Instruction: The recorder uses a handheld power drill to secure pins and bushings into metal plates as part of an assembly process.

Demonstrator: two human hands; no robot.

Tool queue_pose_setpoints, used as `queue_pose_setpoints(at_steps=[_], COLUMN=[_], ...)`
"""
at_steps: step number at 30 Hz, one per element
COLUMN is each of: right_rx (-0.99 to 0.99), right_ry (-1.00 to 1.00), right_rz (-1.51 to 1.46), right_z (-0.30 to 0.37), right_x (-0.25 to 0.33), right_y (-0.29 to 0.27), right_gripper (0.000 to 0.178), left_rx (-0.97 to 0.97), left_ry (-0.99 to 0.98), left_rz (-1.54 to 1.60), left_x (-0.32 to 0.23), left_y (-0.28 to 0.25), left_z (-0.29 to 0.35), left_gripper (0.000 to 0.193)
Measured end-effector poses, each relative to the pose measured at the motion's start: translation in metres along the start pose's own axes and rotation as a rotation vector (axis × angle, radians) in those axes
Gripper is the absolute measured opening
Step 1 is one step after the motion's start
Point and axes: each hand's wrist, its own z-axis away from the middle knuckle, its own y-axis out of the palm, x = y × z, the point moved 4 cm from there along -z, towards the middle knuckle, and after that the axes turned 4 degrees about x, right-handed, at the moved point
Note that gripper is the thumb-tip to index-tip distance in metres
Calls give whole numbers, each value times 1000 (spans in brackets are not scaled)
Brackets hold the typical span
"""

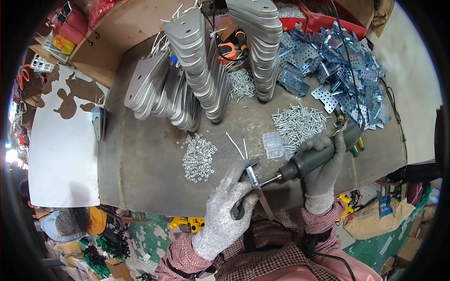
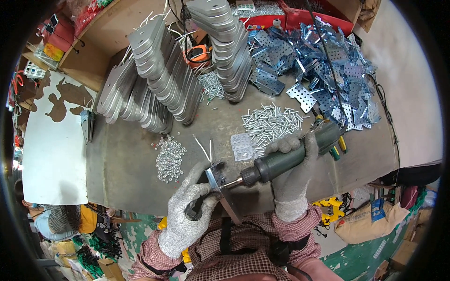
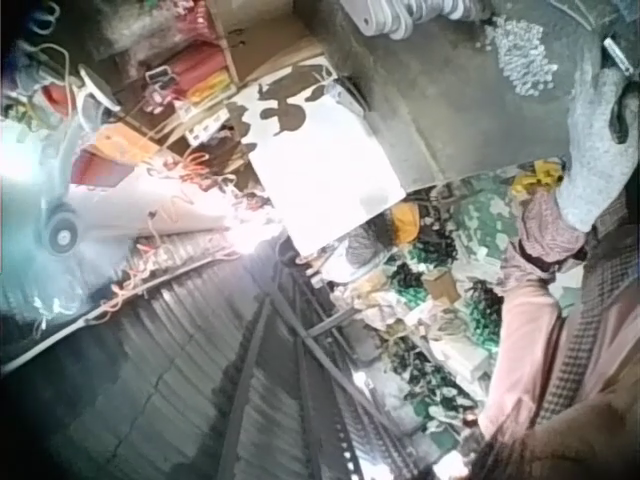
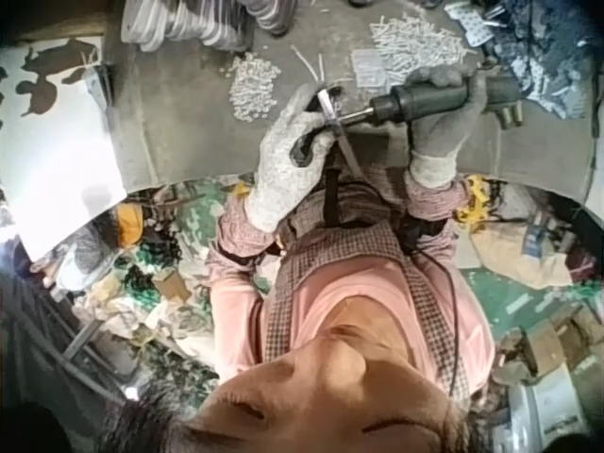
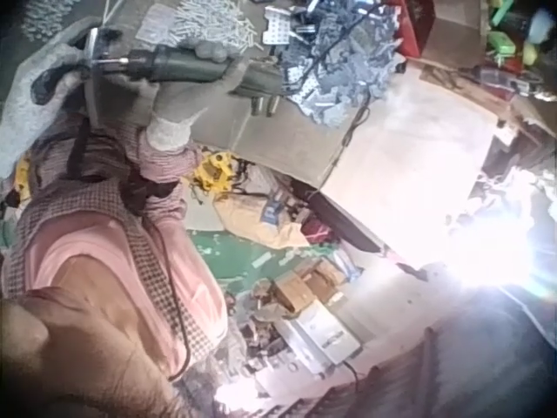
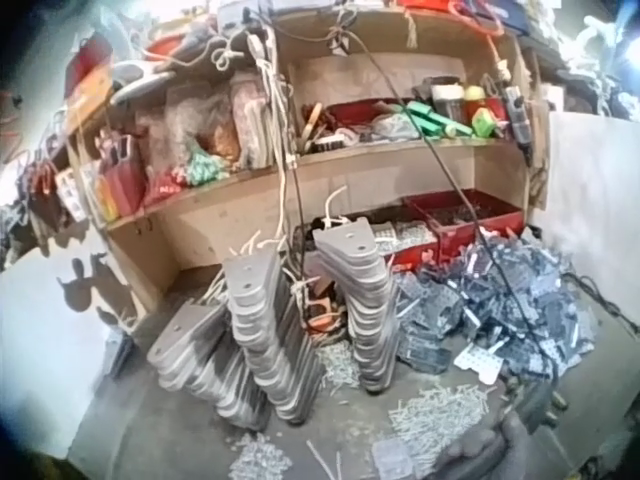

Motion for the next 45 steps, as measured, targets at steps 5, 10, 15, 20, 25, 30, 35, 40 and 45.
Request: queue_pose_setpoints(at_steps=[5, 10, 15, 20, 25, 30, 35, 40, 45], right_rx=[-47, -27, -32, 92, 110, 70, -70, -64, -85], right_ry=[10, -23, -48, -62, -82, -160, -320, -304, -277], right_rz=[-3, 40, 45, -62, -148, 54, 366, 457, 431], right_z=[4, 4, 2, 8, 13, 9, 11, 9, 9], right_x=[-7, -4, -2, -5, 0, 0, 7, 3, -2], right_y=[-2, -2, 3, 7, 6, 8, 3, 4, 4], right_gripper=[19, 19, 21, 23, 22, 25, 26, 31, 33], left_rx=[-39, -86, -48, -71, -33, -61, 30, 77, 93], left_ry=[0, 38, 6, 9, 76, 12, -145, -237, -256], left_rz=[25, 21, 45, 90, 20, 76, -130, -34, -20], left_x=[1, 2, 6, 4, -1, 16, 28, 28, 27], left_y=[1, 4, 5, 9, 12, 6, 9, 15, 13], left_z=[7, 8, 8, 6, 5, 15, 20, 26, 26], left_gripper=[18, 14, 16, 15, 14, 27, 29, 24, 23])
